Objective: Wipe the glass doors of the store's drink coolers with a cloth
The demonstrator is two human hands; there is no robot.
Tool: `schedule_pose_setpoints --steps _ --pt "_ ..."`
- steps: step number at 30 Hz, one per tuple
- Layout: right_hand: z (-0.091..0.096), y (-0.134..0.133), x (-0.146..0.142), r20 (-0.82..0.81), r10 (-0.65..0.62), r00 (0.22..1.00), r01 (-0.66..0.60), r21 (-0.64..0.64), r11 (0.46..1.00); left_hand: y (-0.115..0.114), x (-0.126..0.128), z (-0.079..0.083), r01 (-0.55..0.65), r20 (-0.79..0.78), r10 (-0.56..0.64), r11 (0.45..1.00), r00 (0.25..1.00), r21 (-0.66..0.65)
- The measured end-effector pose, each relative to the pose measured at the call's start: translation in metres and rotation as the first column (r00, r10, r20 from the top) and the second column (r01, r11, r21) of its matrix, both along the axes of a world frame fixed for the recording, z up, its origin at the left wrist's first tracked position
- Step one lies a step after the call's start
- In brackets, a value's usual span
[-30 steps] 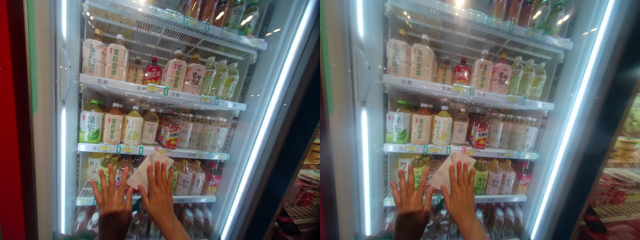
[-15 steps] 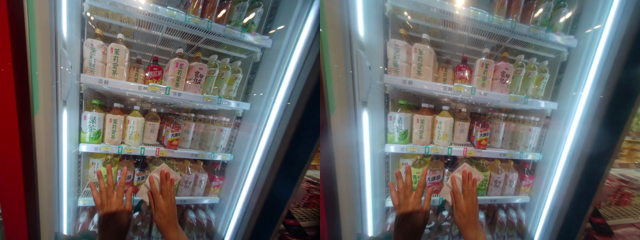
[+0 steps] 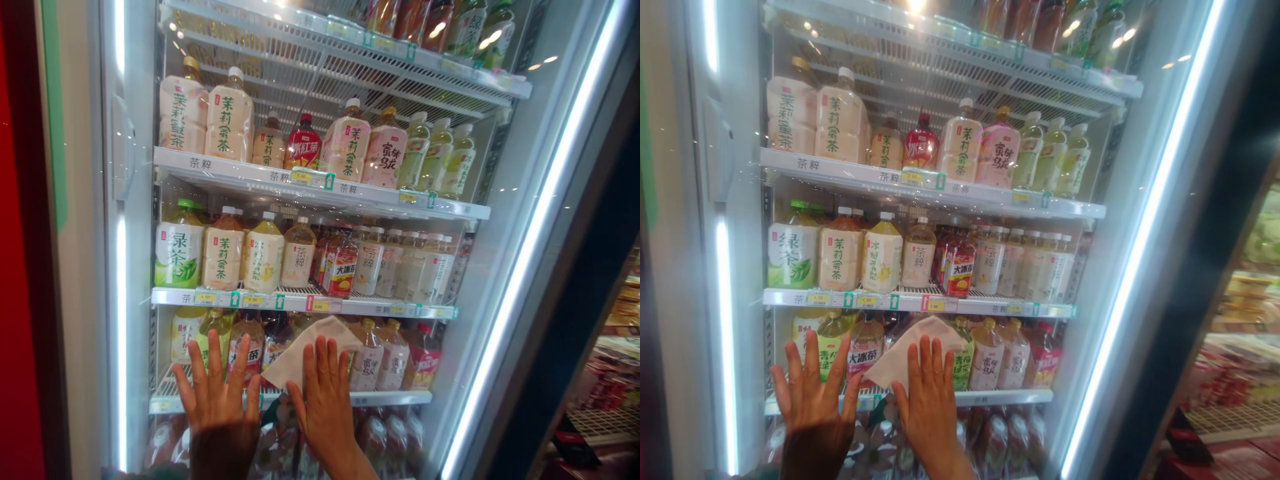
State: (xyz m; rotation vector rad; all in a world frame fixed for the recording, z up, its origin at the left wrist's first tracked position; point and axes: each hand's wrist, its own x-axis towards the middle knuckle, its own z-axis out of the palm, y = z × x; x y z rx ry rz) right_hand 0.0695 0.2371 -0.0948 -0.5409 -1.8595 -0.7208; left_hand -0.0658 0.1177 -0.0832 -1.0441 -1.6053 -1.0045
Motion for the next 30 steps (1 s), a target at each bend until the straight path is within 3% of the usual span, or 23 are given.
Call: schedule_pose_setpoints --steps 2,7,9,11,15,17,19,23,25,27,30 --pt "-0.001 0.0 0.005 0.008 0.012 1.0 -0.012 -0.016 1.0 -0.001 0.001 0.001 0.0 -0.012 0.001 1.0 1.0 0.014" --pt "0.064 0.008 -0.006 -0.057 0.088 0.994 -0.086 0.038 0.996 -0.001 0.0 0.001 -0.001 -0.019 0.0 1.0 1.0 -0.024" --pt "0.076 0.012 -0.01 -0.055 0.1 0.993 -0.096 0.083 0.992 0.001 0.0 -0.001 -0.01 -0.018 0.01 1.0 1.0 -0.017" --pt "0.068 0.014 -0.008 -0.05 0.089 0.995 -0.084 0.095 0.992 0.002 -0.001 -0.001 -0.021 -0.022 0.02 1.0 1.0 -0.004" --pt "0.024 0.013 0.004 -0.022 0.053 0.998 -0.051 0.082 0.995 -0.003 0.001 0.002 0.001 -0.002 -0.001 1.0 1.0 -0.026" --pt "0.016 0.012 0.008 -0.006 0.041 0.999 -0.04 0.07 0.997 -0.007 0.002 0.003 0.014 0.017 -0.014 0.999 1.0 -0.042" --pt "0.03 0.013 0.006 -0.005 0.039 0.999 -0.039 0.068 0.997 -0.008 0.001 0.003 0.02 0.023 -0.019 0.999 1.0 -0.035" --pt "0.09 0.014 -0.009 -0.038 0.064 0.997 -0.061 0.089 0.994 -0.003 -0.003 0.0 0.014 0.004 -0.014 1.0 1.0 0.022" --pt "0.101 0.013 -0.014 -0.049 0.073 0.996 -0.069 0.091 0.993 0.001 -0.004 -0.001 0.004 0.002 -0.004 0.999 1.0 0.043" --pt "0.082 0.011 -0.013 -0.053 0.067 0.996 -0.063 0.075 0.995 0.003 -0.003 -0.002 0.0 0.002 0.0 0.999 1.0 0.052" --pt "0.016 0.009 -0.001 -0.037 0.041 0.998 -0.039 0.051 0.998 0.003 -0.001 -0.002 0.011 0.009 -0.011 0.999 1.0 0.037"
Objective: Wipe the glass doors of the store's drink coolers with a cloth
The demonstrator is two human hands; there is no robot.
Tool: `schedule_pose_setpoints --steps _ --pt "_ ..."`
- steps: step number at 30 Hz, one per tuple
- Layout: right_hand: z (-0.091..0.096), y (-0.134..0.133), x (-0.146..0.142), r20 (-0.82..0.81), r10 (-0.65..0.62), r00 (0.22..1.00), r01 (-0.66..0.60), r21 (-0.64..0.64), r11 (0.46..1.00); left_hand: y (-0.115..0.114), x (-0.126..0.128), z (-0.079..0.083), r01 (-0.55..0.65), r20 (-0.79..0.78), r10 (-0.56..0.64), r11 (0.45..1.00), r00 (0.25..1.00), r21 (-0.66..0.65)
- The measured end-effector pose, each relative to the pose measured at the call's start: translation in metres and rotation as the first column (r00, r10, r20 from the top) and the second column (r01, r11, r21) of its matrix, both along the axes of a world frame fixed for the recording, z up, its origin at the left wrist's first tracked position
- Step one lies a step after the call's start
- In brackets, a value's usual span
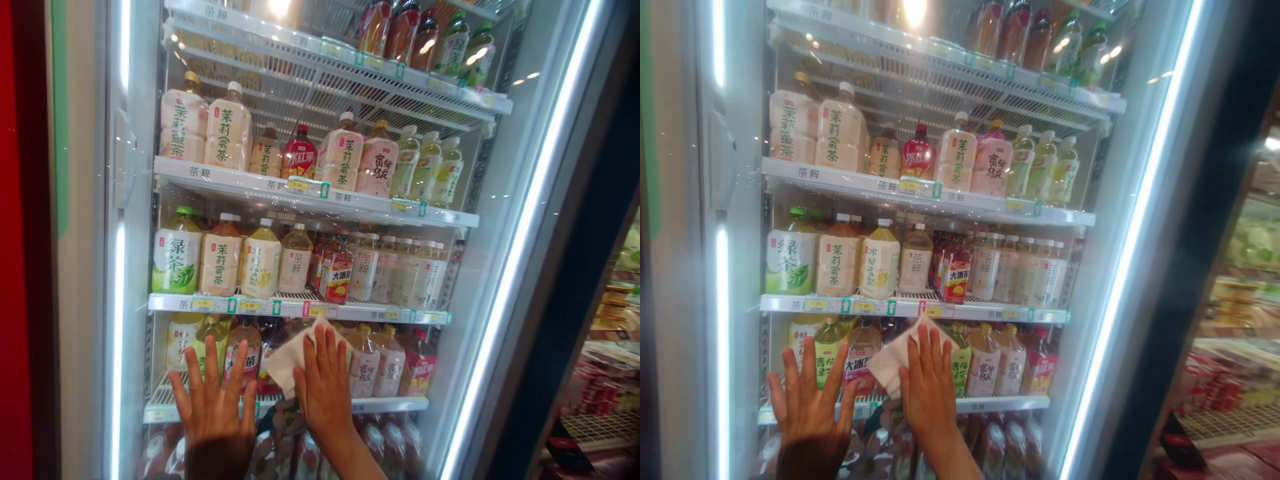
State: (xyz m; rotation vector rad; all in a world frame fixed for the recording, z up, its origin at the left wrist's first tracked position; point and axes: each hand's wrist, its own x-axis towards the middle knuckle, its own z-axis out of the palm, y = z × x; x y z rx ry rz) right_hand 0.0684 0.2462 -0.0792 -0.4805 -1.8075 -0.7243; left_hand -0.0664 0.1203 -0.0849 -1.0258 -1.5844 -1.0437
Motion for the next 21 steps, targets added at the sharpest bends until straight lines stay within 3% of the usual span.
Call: schedule_pose_setpoints --steps 2,4,5,9,11,13,17,19,21 --pt "-0.036 0.001 0.01 0.03 -0.013 0.999 0.012 0.003 1.0 -0.001 0.002 0.0 0.018 -0.001 -0.018 0.999 1.0 -0.035" --pt "-0.041 0.004 0.016 0.053 -0.018 0.998 0.018 0.007 1.0 -0.002 0.004 0.0 0.029 -0.009 -0.03 0.997 1.0 -0.072" --pt "-0.031 0.006 0.018 0.047 -0.019 0.999 0.019 0.004 1.0 -0.001 0.005 -0.001 0.03 -0.014 -0.032 0.996 0.999 -0.083" --pt "0.039 0.018 0.019 -0.028 -0.02 0.999 0.019 -0.032 0.999 0.006 0.01 -0.002 0.048 -0.034 -0.052 0.994 0.998 -0.098" --pt "0.047 0.021 0.022 -0.038 -0.019 0.999 0.017 -0.042 0.999 0.012 0.014 -0.003 0.051 -0.048 -0.055 0.994 0.997 -0.092" --pt "0.021 0.02 0.029 -0.038 -0.03 0.999 0.028 -0.059 0.998 0.016 0.017 -0.004 0.049 -0.058 -0.055 0.994 0.997 -0.095" --pt "-0.064 0.022 0.048 -0.025 -0.073 0.997 0.07 -0.087 0.994 0.02 0.024 -0.006 0.062 -0.052 -0.069 0.988 0.996 -0.14" --pt "-0.07 0.029 0.058 -0.015 -0.078 0.997 0.077 -0.072 0.994 0.022 0.027 -0.006 0.055 -0.069 -0.068 0.983 0.995 -0.174" --pt "-0.04 0.04 0.067 -0.039 -0.075 0.996 0.072 -0.07 0.995 0.024 0.029 -0.007 0.04 -0.097 -0.06 0.98 0.993 -0.197"
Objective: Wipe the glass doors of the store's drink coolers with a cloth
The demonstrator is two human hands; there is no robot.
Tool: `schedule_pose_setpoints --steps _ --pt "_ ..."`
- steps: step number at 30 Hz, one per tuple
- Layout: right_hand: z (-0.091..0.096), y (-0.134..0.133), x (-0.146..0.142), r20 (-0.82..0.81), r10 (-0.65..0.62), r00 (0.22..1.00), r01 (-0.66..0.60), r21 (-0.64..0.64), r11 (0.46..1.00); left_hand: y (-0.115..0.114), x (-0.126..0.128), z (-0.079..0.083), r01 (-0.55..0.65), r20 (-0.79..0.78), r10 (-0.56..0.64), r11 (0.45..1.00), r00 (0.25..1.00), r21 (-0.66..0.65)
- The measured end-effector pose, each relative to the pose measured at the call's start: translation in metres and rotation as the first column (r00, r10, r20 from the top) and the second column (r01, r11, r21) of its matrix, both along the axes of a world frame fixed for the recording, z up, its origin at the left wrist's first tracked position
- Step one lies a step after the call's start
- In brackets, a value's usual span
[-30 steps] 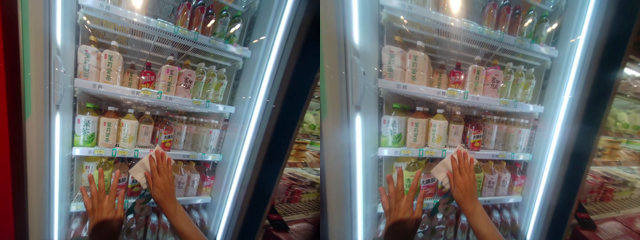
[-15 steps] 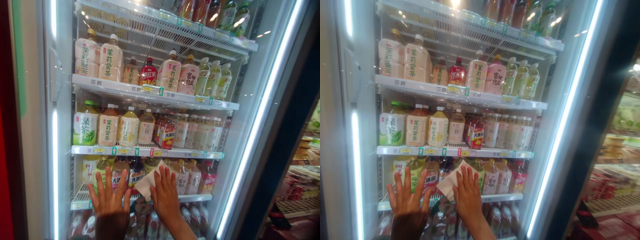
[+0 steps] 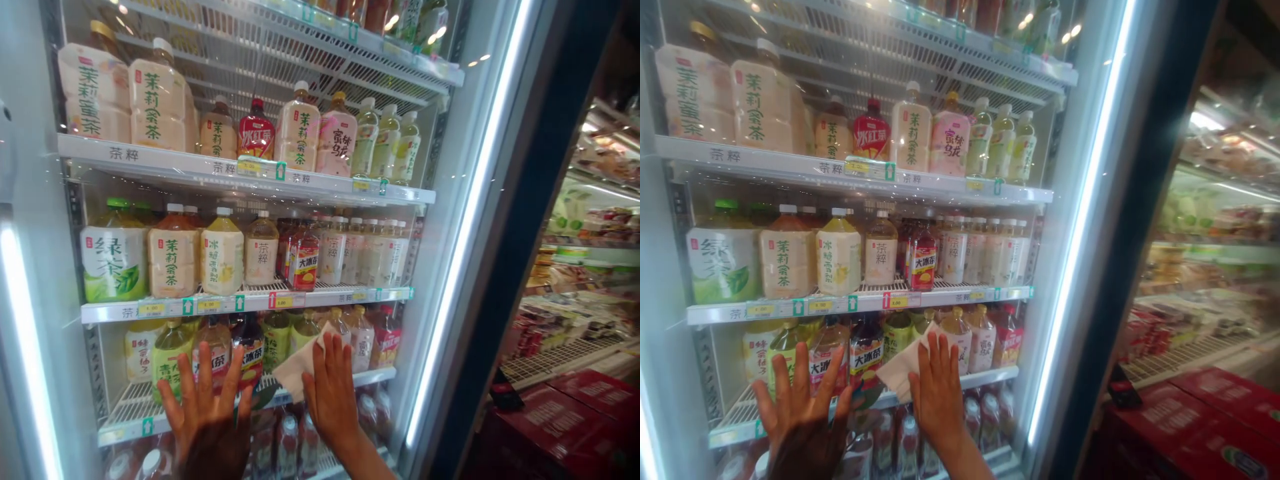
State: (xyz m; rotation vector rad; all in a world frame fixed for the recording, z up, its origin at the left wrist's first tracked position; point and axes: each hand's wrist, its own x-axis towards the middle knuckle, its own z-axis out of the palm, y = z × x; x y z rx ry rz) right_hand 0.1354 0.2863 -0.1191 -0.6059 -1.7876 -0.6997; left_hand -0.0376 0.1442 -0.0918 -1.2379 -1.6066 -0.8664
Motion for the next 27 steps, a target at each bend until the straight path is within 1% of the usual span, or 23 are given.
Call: schedule_pose_setpoints --steps 2,3,4,5,6,7,10,11,12,13,14,15,18,19,20,21,22,23,25,26,27 --pt "0.045 0.012 0.008 -0.059 0.002 0.998 -0.003 -0.009 1.0 0.003 0.002 0.0 -0.016 -0.014 0.016 1.0 1.0 0.012" --pt "0.063 0.016 0.011 -0.083 0.003 0.997 -0.004 -0.012 1.0 0.004 0.002 0.0 -0.02 -0.015 0.021 0.999 1.0 0.025" --pt "0.075 0.019 0.014 -0.098 0.002 0.995 -0.003 -0.019 1.0 0.006 0.003 0.0 -0.024 -0.015 0.024 0.999 1.0 0.043" --pt "0.076 0.019 0.016 -0.106 -0.002 0.994 -0.001 -0.032 0.999 0.007 0.004 0.0 -0.024 -0.015 0.025 0.998 1.0 0.062" --pt "0.068 0.018 0.017 -0.109 -0.009 0.994 0.004 -0.049 0.999 0.008 0.004 0.0 -0.021 -0.015 0.023 0.997 1.0 0.076" --pt "0.05 0.015 0.018 -0.108 -0.018 0.994 0.011 -0.068 0.998 0.009 0.005 0.0 -0.018 -0.012 0.019 0.996 1.0 0.086" --pt "-0.028 0.005 0.018 -0.097 -0.054 0.994 0.044 -0.101 0.994 0.009 0.007 0.001 -0.011 0.024 0.009 0.998 1.0 0.063" --pt "-0.048 0.003 0.019 -0.081 -0.057 0.995 0.049 -0.096 0.994 0.009 0.008 0.001 -0.009 0.034 0.007 0.999 0.999 0.048" --pt "-0.059 0.002 0.021 -0.068 -0.058 0.996 0.052 -0.09 0.995 0.008 0.008 0.001 -0.011 0.042 0.009 0.999 0.999 0.039" --pt "-0.06 0.005 0.024 -0.063 -0.059 0.996 0.053 -0.091 0.994 0.008 0.008 0.001 -0.014 0.044 0.012 0.999 0.999 0.041" --pt "-0.049 0.009 0.028 -0.07 -0.058 0.996 0.052 -0.097 0.994 0.009 0.008 0.001 -0.018 0.04 0.016 0.998 0.999 0.052" --pt "-0.029 0.015 0.033 -0.093 -0.061 0.994 0.05 -0.11 0.993 0.009 0.009 0.001 -0.024 0.034 0.021 0.997 0.999 0.072" --pt "0.053 0.035 0.048 -0.209 -0.073 0.975 0.041 -0.154 0.987 0.008 0.01 0.002 -0.004 0.011 0.003 0.995 1.0 0.096" --pt "0.073 0.04 0.051 -0.23 -0.069 0.971 0.034 -0.154 0.987 0.008 0.01 0.002 0.013 0.009 -0.014 0.996 1.0 0.084" --pt "0.084 0.042 0.053 -0.243 -0.065 0.968 0.028 -0.155 0.988 0.008 0.011 0.002 0.03 0.008 -0.031 0.997 0.999 0.067" --pt "0.083 0.041 0.054 -0.244 -0.061 0.968 0.022 -0.161 0.987 0.008 0.012 0.002 0.045 0.007 -0.046 0.998 0.999 0.049" --pt "0.071 0.037 0.052 -0.241 -0.062 0.968 0.019 -0.178 0.984 0.008 0.013 0.002 0.053 0.005 -0.053 0.998 0.999 0.042" --pt "0.05 0.031 0.049 -0.239 -0.069 0.969 0.021 -0.198 0.98 0.008 0.014 0.001 0.052 0.003 -0.052 0.998 0.999 0.047" --pt "-0.008 0.014 0.04 -0.229 -0.093 0.969 0.035 -0.245 0.969 0.008 0.015 0.001 0.042 0.0 -0.042 0.997 0.999 0.07" --pt "-0.034 0.005 0.035 -0.208 -0.096 0.973 0.045 -0.236 0.971 0.008 0.016 0.0 0.04 0.004 -0.041 0.997 0.999 0.073" --pt "-0.053 -0.002 0.03 -0.163 -0.09 0.982 0.049 -0.241 0.969 0.008 0.016 0.0 0.043 0.011 -0.044 0.997 0.999 0.067"
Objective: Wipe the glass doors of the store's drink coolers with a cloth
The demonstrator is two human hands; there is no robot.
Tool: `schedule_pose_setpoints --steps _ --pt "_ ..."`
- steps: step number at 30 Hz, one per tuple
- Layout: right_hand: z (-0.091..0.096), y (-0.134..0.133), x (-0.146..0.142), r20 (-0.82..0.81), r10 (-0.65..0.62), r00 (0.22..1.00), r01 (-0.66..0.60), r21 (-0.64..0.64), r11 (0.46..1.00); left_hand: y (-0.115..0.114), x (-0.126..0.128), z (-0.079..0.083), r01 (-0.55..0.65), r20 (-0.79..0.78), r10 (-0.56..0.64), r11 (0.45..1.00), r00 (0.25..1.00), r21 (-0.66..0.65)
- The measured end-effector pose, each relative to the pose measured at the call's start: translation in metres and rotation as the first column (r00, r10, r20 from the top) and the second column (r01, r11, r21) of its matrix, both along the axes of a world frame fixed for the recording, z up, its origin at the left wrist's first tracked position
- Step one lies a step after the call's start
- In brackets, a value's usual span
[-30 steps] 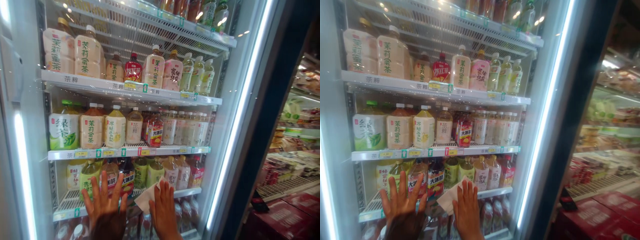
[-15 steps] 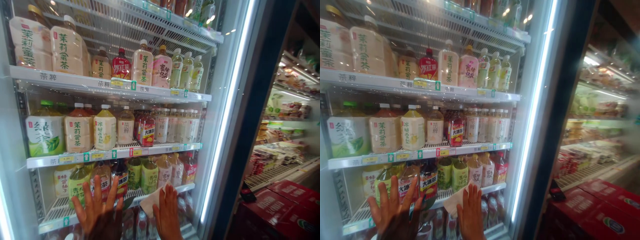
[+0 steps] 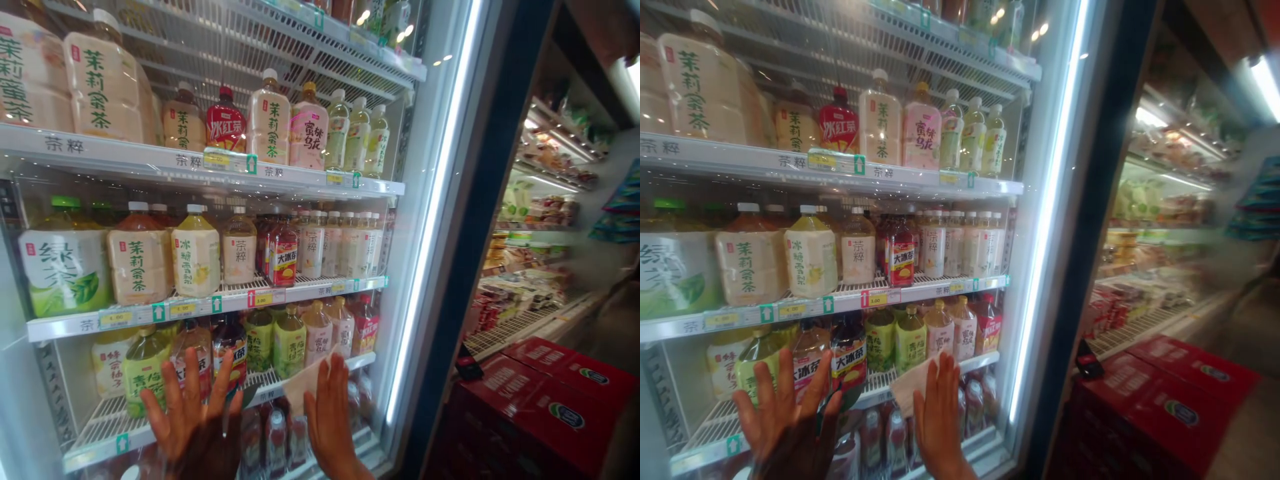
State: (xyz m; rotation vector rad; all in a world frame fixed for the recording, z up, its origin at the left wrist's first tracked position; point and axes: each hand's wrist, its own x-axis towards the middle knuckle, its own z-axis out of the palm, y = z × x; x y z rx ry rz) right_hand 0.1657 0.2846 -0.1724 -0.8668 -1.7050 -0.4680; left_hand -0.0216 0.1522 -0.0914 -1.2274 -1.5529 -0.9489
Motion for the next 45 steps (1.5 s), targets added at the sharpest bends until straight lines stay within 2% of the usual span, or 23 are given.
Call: schedule_pose_setpoints --steps 1,2,3,7,8,9,10,12,15,17,19,23,24,25,27,31,32,33,35,38,40,42,45 --pt "-0.008 -0.005 -0.004 0.024 0.006 1.0 -0.006 -0.004 1.0 -0.001 0.0 0.0 0.008 0.006 -0.008 1.0 1.0 -0.014" --pt "-0.004 -0.007 -0.007 0.035 0.015 0.999 -0.015 -0.005 1.0 -0.001 0.0 0.001 0.017 0.013 -0.017 0.999 1.0 -0.031" --pt "0.013 -0.007 -0.009 0.031 0.025 0.999 -0.025 -0.006 1.0 -0.002 0.0 0.001 0.025 0.019 -0.024 0.999 1.0 -0.044" --pt "0.139 0.007 -0.015 -0.047 0.031 0.998 -0.027 0.072 0.997 -0.006 0.0 0.002 0.028 0.021 -0.026 0.997 0.999 -0.073" --pt "0.163 0.009 -0.018 -0.034 0.037 0.999 -0.033 0.099 0.995 -0.007 -0.001 0.002 0.024 0.022 -0.022 0.996 1.0 -0.081" --pt "0.177 0.008 -0.022 -0.025 0.04 0.999 -0.036 0.117 0.992 -0.009 -0.002 0.002 0.022 0.025 -0.02 0.996 0.999 -0.092" --pt "0.18 0.005 -0.028 -0.012 0.045 0.999 -0.043 0.126 0.991 -0.01 -0.003 0.001 0.022 0.029 -0.019 0.995 0.999 -0.101" --pt "0.153 -0.007 -0.041 0.031 0.058 0.998 -0.061 0.124 0.99 -0.014 -0.007 0.0 0.032 0.043 -0.028 0.994 0.999 -0.106" --pt "0.081 -0.03 -0.064 0.153 0.08 0.985 -0.106 0.169 0.98 -0.019 -0.018 0.0 0.041 0.066 -0.036 0.996 0.997 -0.083" --pt "0.061 -0.041 -0.078 0.201 0.091 0.975 -0.129 0.183 0.975 -0.023 -0.026 0.001 0.032 0.082 -0.028 0.998 0.996 -0.045" --pt "0.084 -0.048 -0.089 0.193 0.105 0.975 -0.136 0.151 0.979 -0.025 -0.034 0.001 0.026 0.101 -0.025 1.0 0.995 -0.011" --pt "0.191 -0.049 -0.107 0.151 0.114 0.982 -0.139 0.163 0.977 -0.03 -0.043 -0.001 0.03 0.13 -0.027 0.999 0.991 -0.017" --pt "0.207 -0.049 -0.111 0.143 0.112 0.983 -0.137 0.182 0.974 -0.032 -0.044 -0.001 0.034 0.131 -0.031 0.999 0.991 -0.023" --pt "0.211 -0.05 -0.116 0.141 0.112 0.984 -0.139 0.195 0.971 -0.034 -0.044 -0.002 0.039 0.131 -0.035 0.999 0.991 -0.024" --pt "0.184 -0.055 -0.124 0.158 0.126 0.979 -0.156 0.195 0.968 -0.038 -0.046 -0.001 0.038 0.134 -0.037 0.999 0.99 -0.006" --pt "0.064 -0.071 -0.132 0.294 0.146 0.944 -0.21 0.196 0.958 -0.049 -0.051 0.005 -0.006 0.146 0.001 0.999 0.989 0.032" --pt "0.046 -0.075 -0.135 0.324 0.152 0.934 -0.225 0.201 0.953 -0.052 -0.053 0.006 -0.012 0.152 0.006 0.999 0.988 0.035" --pt "0.039 -0.078 -0.138 0.343 0.162 0.925 -0.243 0.208 0.947 -0.054 -0.055 0.006 -0.014 0.16 0.008 0.999 0.987 0.035" --pt "0.059 -0.083 -0.148 0.357 0.191 0.914 -0.274 0.199 0.941 -0.056 -0.059 0.007 -0.013 0.17 0.007 0.999 0.985 0.035" --pt "0.136 -0.086 -0.168 0.314 0.209 0.926 -0.276 0.185 0.943 -0.058 -0.062 0.006 -0.028 0.174 0.021 0.999 0.985 0.039" --pt "0.171 -0.088 -0.179 0.268 0.201 0.942 -0.262 0.212 0.942 -0.059 -0.064 0.006 -0.037 0.178 0.028 0.998 0.984 0.048" --pt "0.167 -0.091 -0.182 0.263 0.202 0.943 -0.264 0.225 0.938 -0.062 -0.065 0.008 -0.032 0.18 0.023 0.998 0.983 0.05" --pt "0.104 -0.095 -0.174 0.32 0.202 0.926 -0.274 0.197 0.941 -0.065 -0.068 0.01 -0.021 0.182 0.011 0.998 0.983 0.053"
